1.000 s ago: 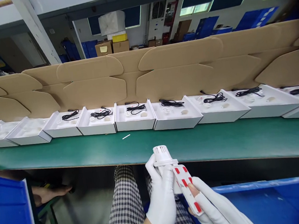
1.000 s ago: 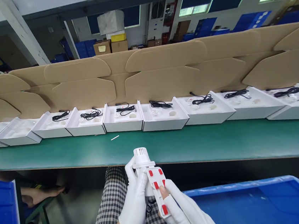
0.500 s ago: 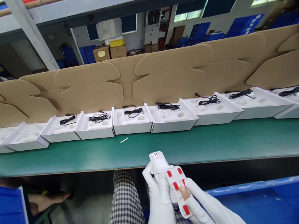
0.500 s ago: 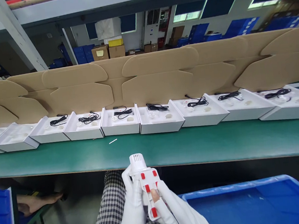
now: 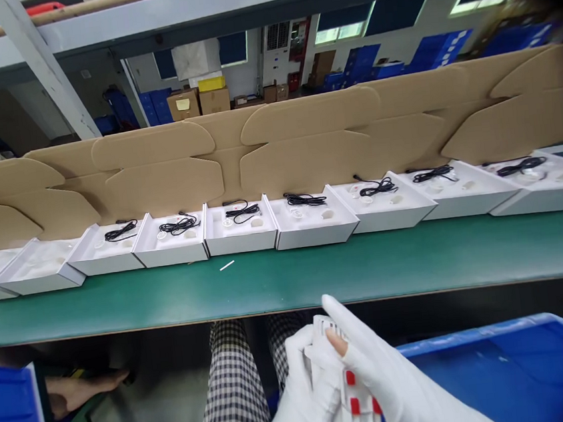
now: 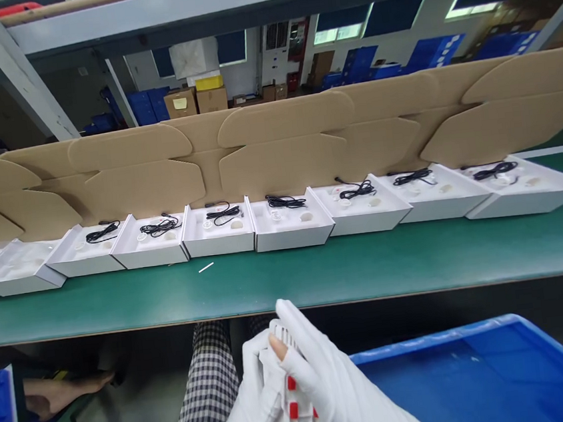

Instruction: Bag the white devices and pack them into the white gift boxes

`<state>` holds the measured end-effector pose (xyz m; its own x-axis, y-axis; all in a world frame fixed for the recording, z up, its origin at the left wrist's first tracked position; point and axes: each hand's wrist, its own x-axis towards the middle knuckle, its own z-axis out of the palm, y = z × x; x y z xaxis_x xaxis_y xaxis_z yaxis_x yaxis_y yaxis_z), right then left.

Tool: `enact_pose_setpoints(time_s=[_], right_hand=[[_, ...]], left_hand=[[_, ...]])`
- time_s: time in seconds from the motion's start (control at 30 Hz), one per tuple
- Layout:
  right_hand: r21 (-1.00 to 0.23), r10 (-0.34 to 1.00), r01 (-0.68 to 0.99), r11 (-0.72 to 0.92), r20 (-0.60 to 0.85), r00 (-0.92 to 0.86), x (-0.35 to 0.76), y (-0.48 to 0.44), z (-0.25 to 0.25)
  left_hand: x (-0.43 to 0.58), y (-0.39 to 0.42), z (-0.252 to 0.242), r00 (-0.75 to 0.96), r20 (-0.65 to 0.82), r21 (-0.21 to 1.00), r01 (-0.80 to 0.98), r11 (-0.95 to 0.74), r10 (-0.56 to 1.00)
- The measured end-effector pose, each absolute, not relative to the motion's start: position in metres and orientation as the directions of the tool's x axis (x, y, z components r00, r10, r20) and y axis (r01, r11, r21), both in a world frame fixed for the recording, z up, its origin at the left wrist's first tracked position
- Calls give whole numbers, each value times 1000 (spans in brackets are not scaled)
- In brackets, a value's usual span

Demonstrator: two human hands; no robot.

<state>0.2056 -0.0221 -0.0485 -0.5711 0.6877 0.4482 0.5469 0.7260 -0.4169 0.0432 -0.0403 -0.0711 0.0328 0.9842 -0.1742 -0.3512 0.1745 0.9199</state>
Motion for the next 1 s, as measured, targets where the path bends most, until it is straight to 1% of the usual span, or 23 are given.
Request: enact_pose_setpoints(time_s=[0.07,0.13,0.2,0.3,0.4,0.47,0.57,0.67,0.73,0.83,1.0], right_hand=[[-374,637,516,771,445,-629,205,-22,-46],[-353,606,493,795,453,-654,203,-21,-42],[-384,615,481,788,459,-642,200,-21,-37],[-434,636,467,771,477,-607,192,-24,-33],[-393,632,501,771,561,-534,185,-27,-38],[-370,633,529,764,589,-503,184,-30,-44],[-376,642,530,760,565,-519,189,-31,-46],[-431,621,451,782,475,-623,195,-29,-42],[-458,607,414,786,450,-655,198,-28,-42],[-457,636,447,768,467,-615,198,-28,-47],[-415,690,552,723,415,-593,198,-32,-52]], left_hand=[[41,-45,-74,6,-158,921,-361,150,987],[38,-49,-73,23,-143,919,-369,141,989],[38,-50,-70,19,-171,896,-413,164,985],[40,-50,-66,8,-252,845,-486,224,968],[43,-51,-66,21,-284,824,-506,255,959],[45,-52,-68,45,-287,793,-549,264,957],[47,-54,-72,73,-298,742,-610,279,952],[48,-54,-74,53,-300,739,-618,267,952],[47,-53,-74,58,-289,741,-619,262,955],[44,-51,-74,127,-265,737,-613,285,956],[42,-48,-74,245,-216,759,-567,320,945]])
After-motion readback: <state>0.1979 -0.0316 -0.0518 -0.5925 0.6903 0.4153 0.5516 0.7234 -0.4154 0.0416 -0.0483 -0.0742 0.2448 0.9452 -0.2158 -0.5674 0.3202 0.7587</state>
